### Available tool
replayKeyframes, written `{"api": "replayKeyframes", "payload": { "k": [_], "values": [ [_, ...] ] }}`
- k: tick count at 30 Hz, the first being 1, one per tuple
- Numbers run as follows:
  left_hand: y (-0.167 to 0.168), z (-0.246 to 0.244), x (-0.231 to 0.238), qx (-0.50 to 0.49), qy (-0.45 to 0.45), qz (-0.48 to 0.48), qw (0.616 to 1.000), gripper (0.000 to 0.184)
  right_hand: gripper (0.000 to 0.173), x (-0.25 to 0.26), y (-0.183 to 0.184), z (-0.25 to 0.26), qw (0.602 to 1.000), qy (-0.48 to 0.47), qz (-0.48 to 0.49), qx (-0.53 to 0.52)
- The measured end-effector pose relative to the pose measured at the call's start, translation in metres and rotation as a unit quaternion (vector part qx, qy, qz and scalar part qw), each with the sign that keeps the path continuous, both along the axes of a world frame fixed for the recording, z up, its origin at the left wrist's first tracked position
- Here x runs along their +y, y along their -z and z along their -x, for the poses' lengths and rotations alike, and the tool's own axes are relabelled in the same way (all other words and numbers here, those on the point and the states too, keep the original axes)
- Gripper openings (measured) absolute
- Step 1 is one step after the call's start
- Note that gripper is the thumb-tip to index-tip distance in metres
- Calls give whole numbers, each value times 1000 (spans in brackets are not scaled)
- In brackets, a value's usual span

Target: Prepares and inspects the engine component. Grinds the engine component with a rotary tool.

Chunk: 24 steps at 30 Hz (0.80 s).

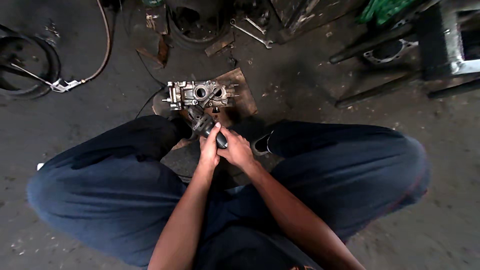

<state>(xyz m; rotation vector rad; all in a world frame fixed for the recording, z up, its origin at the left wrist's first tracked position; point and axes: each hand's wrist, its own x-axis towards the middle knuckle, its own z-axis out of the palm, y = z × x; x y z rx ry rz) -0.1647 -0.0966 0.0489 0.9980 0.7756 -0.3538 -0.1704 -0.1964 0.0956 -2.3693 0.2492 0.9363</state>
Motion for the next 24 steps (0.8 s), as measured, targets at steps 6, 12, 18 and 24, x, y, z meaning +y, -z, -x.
{"api": "replayKeyframes", "payload": {
  "k": [6, 12, 18, 24],
  "values": [
    [-3, 4, -1, 19, 0, 2, 1000, 41, 77, 2, -4, 3, 1000, -1, 12, 11],
    [-1, 2, 0, 13, -2, -7, 1000, 45, 79, 3, -2, 3, 1000, 6, 2, 3],
    [-3, 1, -2, -5, 0, -9, 1000, 46, 80, -3, -1, -2, 1000, 1, -15, 4],
    [-2, 5, -2, 17, 6, 2, 1000, 47, 81, 0, -7, 4, 1000, 8, 5, 17]
  ]
}}
